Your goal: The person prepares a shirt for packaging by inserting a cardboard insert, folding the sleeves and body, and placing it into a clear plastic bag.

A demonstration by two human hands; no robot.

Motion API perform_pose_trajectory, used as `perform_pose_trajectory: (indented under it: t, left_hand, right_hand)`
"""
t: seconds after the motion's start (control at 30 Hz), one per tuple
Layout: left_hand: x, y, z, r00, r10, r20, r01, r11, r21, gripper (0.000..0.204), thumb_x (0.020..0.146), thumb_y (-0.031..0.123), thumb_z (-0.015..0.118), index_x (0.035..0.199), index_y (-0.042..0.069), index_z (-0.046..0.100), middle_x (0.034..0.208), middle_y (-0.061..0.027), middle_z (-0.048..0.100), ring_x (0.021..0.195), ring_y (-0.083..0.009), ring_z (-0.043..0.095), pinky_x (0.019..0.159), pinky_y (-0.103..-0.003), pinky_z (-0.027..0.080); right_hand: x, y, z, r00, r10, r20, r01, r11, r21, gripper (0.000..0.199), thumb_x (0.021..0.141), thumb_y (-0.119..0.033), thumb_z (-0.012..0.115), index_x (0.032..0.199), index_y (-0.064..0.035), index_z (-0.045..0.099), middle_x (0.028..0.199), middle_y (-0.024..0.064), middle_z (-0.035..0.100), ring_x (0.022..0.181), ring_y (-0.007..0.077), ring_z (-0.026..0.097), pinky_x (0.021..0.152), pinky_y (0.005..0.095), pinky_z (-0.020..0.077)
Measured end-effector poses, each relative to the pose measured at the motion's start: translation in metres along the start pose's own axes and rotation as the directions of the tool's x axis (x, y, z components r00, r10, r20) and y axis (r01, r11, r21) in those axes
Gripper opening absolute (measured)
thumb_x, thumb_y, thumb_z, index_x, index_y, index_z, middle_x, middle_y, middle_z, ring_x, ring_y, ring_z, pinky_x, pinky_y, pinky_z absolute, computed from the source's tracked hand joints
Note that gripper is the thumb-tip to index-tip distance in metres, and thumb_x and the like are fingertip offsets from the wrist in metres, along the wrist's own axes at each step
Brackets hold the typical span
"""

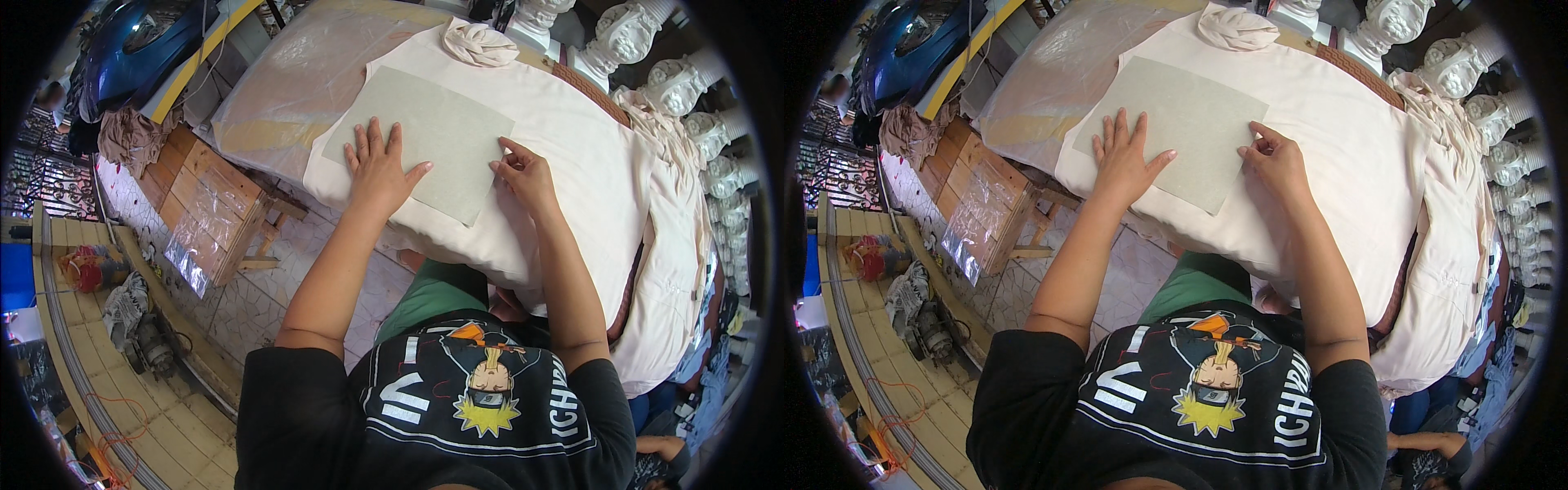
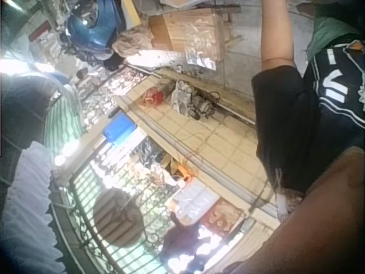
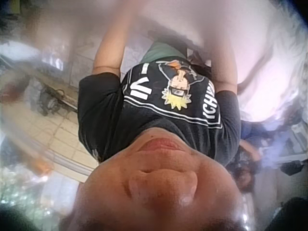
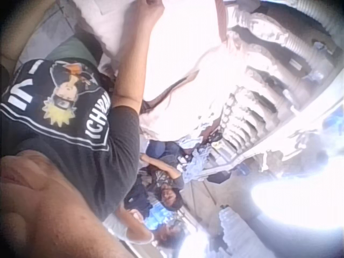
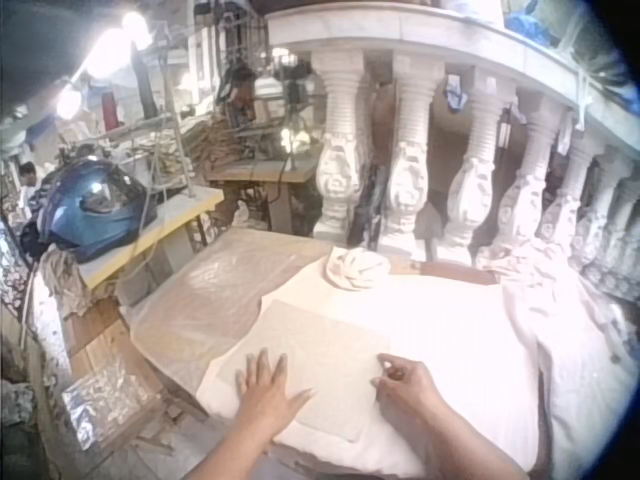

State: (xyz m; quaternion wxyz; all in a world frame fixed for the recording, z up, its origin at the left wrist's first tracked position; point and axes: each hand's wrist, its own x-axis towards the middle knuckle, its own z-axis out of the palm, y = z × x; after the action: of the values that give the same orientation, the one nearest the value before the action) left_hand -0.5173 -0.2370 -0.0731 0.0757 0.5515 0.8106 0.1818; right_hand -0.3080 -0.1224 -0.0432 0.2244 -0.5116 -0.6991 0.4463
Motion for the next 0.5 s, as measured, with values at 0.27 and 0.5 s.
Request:
perform_pose_trajectory:
  t: [0.27, 0.5]
  left_hand:
    - [-0.0003, 0.0000, 0.0010, 1.000, -0.009, -0.003, 0.009, 1.000, -0.010, 0.083, 0.082, 0.056, 0.054, 0.141, 0.004, 0.028, 0.147, -0.0269, 0.014, 0.137, -0.0436, 0.007, 0.108, -0.057, 0.005]
    - [0.0003, 0.0024, 0.0018, 1.000, -0.019, 0.010, 0.019, 1.000, -0.007, 0.083, 0.081, 0.056, 0.055, 0.141, 0.004, 0.028, 0.147, -0.0263, 0.013, 0.137, -0.0428, 0.006, 0.108, -0.057, 0.005]
  right_hand:
    - [0.0002, 0.0006, -0.0001, 1.000, 0.002, 0.012, -0.002, 1.000, 0.014, 0.046, 0.077, -0.011, 0.069, 0.121, -0.0039, 0.058, 0.074, 0.0021, 0.058, 0.060, 0.0082, 0.052, 0.054, 0.0232, 0.0449]
    - [0.0019, 0.0042, -0.0011, 1.000, 0.003, 0.013, -0.003, 1.000, -0.017, 0.046, 0.077, -0.012, 0.069, 0.122, -0.0042, 0.058, 0.075, 0.0028, 0.059, 0.063, 0.0099, 0.053, 0.056, 0.0252, 0.0458]
